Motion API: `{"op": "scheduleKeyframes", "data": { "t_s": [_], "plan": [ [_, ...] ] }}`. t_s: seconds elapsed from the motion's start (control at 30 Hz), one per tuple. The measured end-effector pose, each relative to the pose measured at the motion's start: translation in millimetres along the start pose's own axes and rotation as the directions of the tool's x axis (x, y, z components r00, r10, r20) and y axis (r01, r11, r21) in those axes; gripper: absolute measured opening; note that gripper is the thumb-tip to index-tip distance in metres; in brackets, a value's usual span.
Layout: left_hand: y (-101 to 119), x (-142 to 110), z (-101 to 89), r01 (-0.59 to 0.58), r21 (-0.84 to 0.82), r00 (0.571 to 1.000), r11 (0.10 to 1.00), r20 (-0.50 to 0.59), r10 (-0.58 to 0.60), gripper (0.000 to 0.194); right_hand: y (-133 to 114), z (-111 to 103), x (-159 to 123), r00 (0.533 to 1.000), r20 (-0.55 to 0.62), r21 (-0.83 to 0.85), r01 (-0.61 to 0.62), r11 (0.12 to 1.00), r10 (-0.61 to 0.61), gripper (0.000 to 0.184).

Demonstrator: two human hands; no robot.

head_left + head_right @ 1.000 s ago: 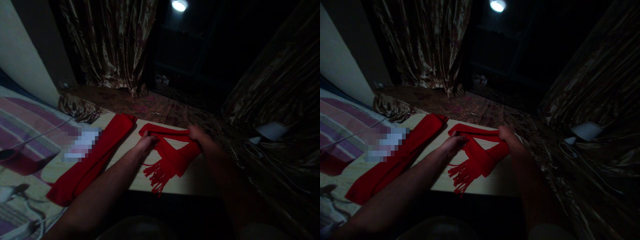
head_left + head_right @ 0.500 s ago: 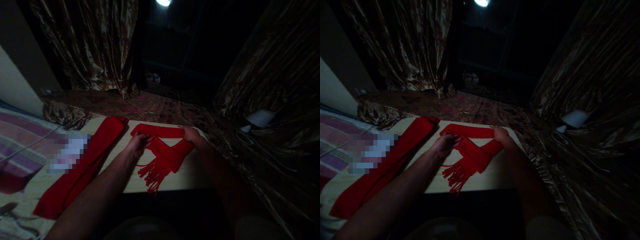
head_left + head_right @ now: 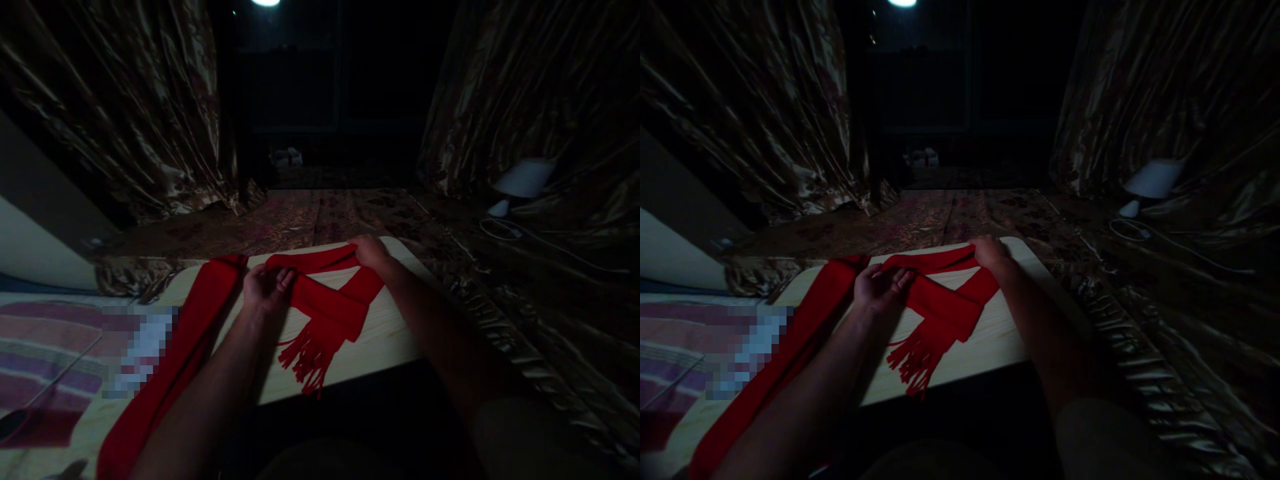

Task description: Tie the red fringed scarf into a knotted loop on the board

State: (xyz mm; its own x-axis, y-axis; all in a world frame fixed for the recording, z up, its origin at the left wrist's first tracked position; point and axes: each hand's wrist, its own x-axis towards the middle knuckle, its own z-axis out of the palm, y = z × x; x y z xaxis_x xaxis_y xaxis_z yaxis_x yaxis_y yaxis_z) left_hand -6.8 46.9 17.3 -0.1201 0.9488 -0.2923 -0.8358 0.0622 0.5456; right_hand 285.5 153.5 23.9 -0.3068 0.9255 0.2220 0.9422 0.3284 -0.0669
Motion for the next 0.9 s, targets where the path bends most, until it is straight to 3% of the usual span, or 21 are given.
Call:
{"op": "scheduleKeyframes", "data": {
  "t_s": [0.1,0.17,0.23,0.33,0.37,0.53,0.67,0.8,0.9],
  "plan": [
    [-3.6,3.9,2.1,-0.112,-0.037,0.994,0.993,0.001,0.112,0.008,-4.6,-10.1,11.0,0.974,-0.227,0.07,0.038,0.997,-0.021,0.06],
    [-6.7,5.0,0.0,-0.151,-0.04,0.988,0.988,-0.039,0.15,0.008,-8.2,-11.3,14.1,0.953,-0.297,0.074,0.078,0.994,-0.053,0.06],
    [-9.0,5.5,-3.5,-0.148,-0.016,0.986,0.989,-0.081,0.146,0.009,-11.3,-8.0,14.0,0.971,-0.215,0.046,0.117,0.992,-0.104,0.054],
    [-9.7,6.2,-7.7,-0.125,0.035,0.984,0.992,-0.124,0.129,0.015,-13.3,-0.2,10.7,0.987,0.052,0.01,0.15,0.989,-0.15,0.045],
    [-9.5,6.4,-8.5,-0.121,0.049,0.983,0.991,-0.13,0.127,0.016,-13.0,1.8,9.4,0.984,0.091,0.002,0.151,0.989,-0.151,0.045],
    [-8.9,6.9,-10.8,-0.12,0.082,0.986,0.989,-0.105,0.128,0.011,-5.1,2.9,-0.2,0.988,-0.117,-0.034,0.103,0.994,-0.106,0.056],
    [-9.1,8.4,-15.5,-0.115,0.145,0.985,0.983,-0.111,0.132,0.01,10.2,4.2,-22.6,0.999,0.042,-0.062,-0.015,0.998,0.018,0.043],
    [-11.5,14.8,-19.4,-0.138,0.238,0.981,0.961,-0.103,0.166,0.008,28.0,7.9,-54.8,0.973,-0.054,-0.019,-0.227,0.974,0.226,0.047],
    [-16.3,21.2,-19.0,-0.188,0.384,0.968,0.904,-0.085,0.237,0.012,31.5,10.3,-75.9,0.953,-0.056,0.011,-0.298,0.954,0.298,0.045]
  ]
}}
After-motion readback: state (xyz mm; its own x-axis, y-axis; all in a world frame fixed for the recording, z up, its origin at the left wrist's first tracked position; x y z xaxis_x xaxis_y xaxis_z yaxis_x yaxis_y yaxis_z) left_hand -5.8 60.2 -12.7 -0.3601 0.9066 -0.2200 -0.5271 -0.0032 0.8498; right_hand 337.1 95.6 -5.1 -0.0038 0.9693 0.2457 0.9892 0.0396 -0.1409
